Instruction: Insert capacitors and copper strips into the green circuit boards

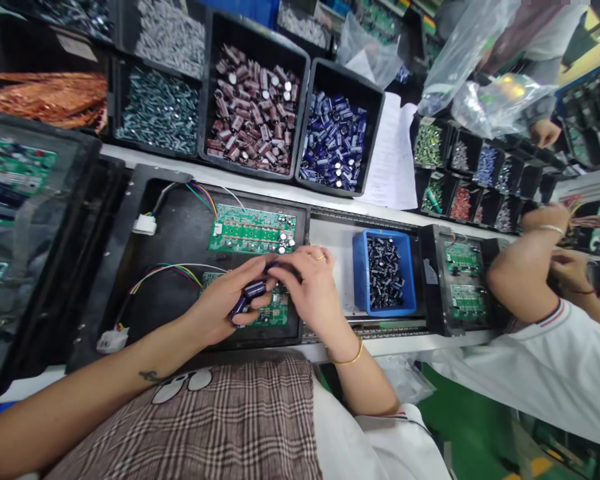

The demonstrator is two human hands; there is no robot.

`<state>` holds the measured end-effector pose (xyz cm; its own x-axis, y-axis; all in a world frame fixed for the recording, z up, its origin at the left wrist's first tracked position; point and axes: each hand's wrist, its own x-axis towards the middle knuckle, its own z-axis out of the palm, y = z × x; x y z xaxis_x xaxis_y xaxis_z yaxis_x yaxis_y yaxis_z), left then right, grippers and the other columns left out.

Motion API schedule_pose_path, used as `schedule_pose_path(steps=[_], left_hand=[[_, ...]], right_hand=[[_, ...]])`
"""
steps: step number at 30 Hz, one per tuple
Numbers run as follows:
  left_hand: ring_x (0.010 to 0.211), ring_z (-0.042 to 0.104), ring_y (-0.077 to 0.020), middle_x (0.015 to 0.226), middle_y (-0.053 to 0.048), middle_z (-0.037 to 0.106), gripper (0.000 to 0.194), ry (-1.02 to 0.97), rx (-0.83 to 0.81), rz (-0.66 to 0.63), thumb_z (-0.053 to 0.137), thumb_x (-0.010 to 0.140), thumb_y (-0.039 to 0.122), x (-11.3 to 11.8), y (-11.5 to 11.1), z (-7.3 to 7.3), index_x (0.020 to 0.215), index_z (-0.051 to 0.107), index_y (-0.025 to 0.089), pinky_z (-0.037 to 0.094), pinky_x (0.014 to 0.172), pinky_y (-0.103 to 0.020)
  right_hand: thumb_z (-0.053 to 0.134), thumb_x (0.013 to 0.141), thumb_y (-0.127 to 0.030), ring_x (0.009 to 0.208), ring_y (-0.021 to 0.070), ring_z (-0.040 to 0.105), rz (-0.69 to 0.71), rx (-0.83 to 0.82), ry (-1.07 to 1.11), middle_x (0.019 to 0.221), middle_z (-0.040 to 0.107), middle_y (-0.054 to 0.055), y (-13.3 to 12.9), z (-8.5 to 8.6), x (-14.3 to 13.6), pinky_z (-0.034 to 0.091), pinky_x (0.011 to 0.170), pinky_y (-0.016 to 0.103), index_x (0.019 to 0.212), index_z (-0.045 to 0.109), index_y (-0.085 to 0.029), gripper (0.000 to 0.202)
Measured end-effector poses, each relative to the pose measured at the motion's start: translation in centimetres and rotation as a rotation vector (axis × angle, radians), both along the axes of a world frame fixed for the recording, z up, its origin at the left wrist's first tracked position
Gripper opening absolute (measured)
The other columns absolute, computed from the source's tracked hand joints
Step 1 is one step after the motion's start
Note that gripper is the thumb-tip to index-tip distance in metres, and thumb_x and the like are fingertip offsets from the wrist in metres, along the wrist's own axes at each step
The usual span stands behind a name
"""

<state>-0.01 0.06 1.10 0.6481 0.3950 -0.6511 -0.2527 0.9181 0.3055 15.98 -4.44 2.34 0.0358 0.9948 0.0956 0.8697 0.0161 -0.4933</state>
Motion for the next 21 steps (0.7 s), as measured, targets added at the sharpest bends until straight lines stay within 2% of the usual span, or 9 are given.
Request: schedule_pose_path(steps=[3, 7, 10, 13, 18, 21], left_hand=[[0.051, 0.052, -0.0057, 0.081, -0.002, 0.054, 0.02, 0.03, -0.15, 0.004, 0.052, 0.09, 0.026, 0.0, 0.0, 0.1, 0.102, 0.061, 0.012, 0.025, 0.029, -0.01], [0.057, 0.059, -0.0102, 0.086, -0.006, 0.059, 0.024, 0.097, -0.189, -0.031, 0.047, 0.089, 0.024, -0.2, -0.5, 0.1, 0.101, 0.062, 0.01, 0.033, 0.029, -0.014], [0.049, 0.054, -0.0087, 0.078, -0.005, 0.057, 0.023, 0.079, -0.205, -0.082, 0.044, 0.088, 0.023, -0.8, -1.1, 0.1, 0.098, 0.061, 0.011, 0.029, 0.027, -0.013], [0.041, 0.045, -0.006, 0.073, -0.003, 0.056, 0.016, 0.002, -0.236, -0.107, 0.042, 0.088, 0.023, -1.6, -1.7, 0.0, 0.087, 0.055, 0.013, 0.021, 0.026, -0.011], [0.039, 0.04, -0.0042, 0.07, -0.003, 0.053, 0.019, -0.045, -0.201, -0.119, 0.04, 0.092, 0.024, -2.7, -2.3, 0.3, 0.078, 0.048, 0.013, 0.02, 0.025, -0.011], [0.037, 0.035, -0.0022, 0.065, 0.001, 0.047, 0.022, -0.055, -0.152, -0.119, 0.045, 0.094, 0.027, -2.9, -2.3, 0.6, 0.075, 0.045, 0.015, 0.019, 0.026, -0.009]], right_hand=[[0.057, 0.091, -0.03, 0.107, 0.0227, 0.055, -0.124, 0.019, -0.136, 0.098, 0.07, 0.002, 0.2, -1.4, 0.9, 0.027, 0.101, 0.045, 0.102, 0.065, -0.026, 0.014], [0.055, 0.089, -0.023, 0.113, 0.0235, 0.051, -0.118, 0.024, -0.225, 0.099, 0.07, 0.002, 0.7, -3.5, 1.6, 0.018, 0.107, 0.05, 0.104, 0.06, -0.025, 0.017], [0.055, 0.088, -0.022, 0.113, 0.0229, 0.051, -0.112, 0.039, -0.241, 0.097, 0.069, 0.002, 0.8, -4.1, 1.6, 0.016, 0.109, 0.052, 0.102, 0.058, -0.025, 0.015], [0.057, 0.087, -0.023, 0.112, 0.023, 0.052, -0.103, 0.052, -0.25, 0.096, 0.069, 0.003, 0.8, -4.2, 1.6, 0.018, 0.108, 0.052, 0.097, 0.059, -0.024, 0.01], [0.056, 0.088, -0.025, 0.111, 0.0231, 0.053, -0.093, 0.108, -0.276, 0.097, 0.068, 0.004, 0.7, -4.5, 1.2, 0.02, 0.108, 0.053, 0.094, 0.06, -0.023, 0.008], [0.056, 0.089, -0.024, 0.11, 0.0234, 0.053, -0.077, 0.141, -0.345, 0.09, 0.07, 0.004, 0.8, -4.8, 0.7, 0.018, 0.109, 0.054, 0.091, 0.062, -0.022, 0.006]])
